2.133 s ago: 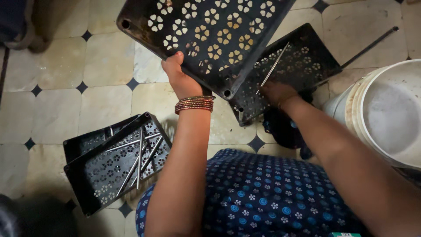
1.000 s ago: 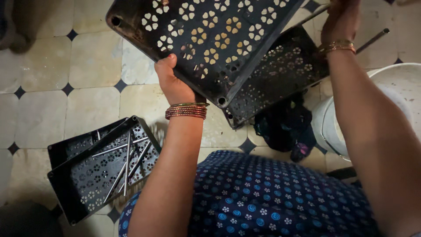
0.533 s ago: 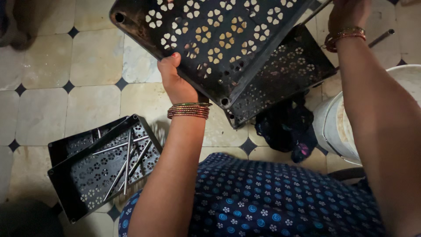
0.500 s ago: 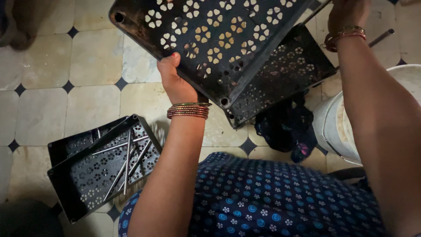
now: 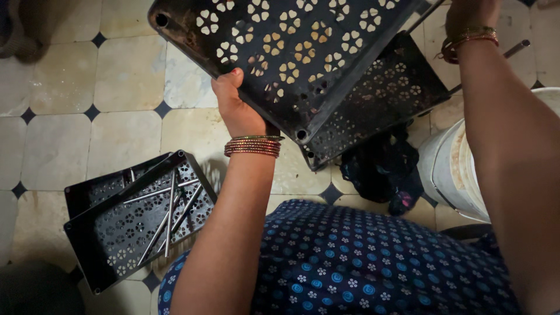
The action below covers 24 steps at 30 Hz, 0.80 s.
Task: The person assembles a black plastic stool by inserting metal rods into the perforated seat panels and securing them. The person then wipes the seat surface with a dark cloth.
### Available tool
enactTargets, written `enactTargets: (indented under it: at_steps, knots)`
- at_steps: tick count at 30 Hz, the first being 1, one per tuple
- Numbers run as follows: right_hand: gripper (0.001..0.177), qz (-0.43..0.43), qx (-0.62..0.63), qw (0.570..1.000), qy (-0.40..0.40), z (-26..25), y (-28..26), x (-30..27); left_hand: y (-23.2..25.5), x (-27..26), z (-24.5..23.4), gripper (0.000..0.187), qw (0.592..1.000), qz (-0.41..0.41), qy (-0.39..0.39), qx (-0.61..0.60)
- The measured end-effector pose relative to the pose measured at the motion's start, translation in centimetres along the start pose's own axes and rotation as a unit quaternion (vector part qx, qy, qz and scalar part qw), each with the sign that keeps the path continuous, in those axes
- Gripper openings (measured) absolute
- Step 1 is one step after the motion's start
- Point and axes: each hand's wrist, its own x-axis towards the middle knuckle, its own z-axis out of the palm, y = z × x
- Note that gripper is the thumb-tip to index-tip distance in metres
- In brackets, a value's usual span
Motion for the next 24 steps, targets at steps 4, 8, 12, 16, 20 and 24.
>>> enactTargets:
  at_steps: [4,8,12,16,20,24]
  knots:
    - [0.033,0.015,0.018,0.999,-0.022,-0.5,0.1,-0.1,-0.1,0.0,0.1,0.035,1.000,0.008,0.003,0.007]
    - [0.035,0.018,0.031,0.999,-0.015,-0.7,0.1,0.1,-0.1,-0.2,0.2,0.035,1.000,0.005,0.007,0.011]
    - [0.031,0.011,0.044,0.999,-0.016,-0.5,0.1,0.3,0.0,-0.2,0.1,0.035,1.000,0.000,0.006,0.013]
    - [0.029,0.002,0.057,0.996,-0.063,-0.3,0.1,0.4,-0.1,0.1,0.1,0.034,1.000,-0.002,0.002,-0.003]
    - [0.025,0.006,0.076,0.995,-0.063,-0.1,0.1,0.5,-0.4,0.1,-0.1,0.032,1.000,0.004,0.005,-0.003]
    - [0.022,0.009,0.102,0.992,-0.068,-0.6,0.2,1.1,-0.4,0.0,-0.1,0.032,1.000,0.003,-0.002,0.005]
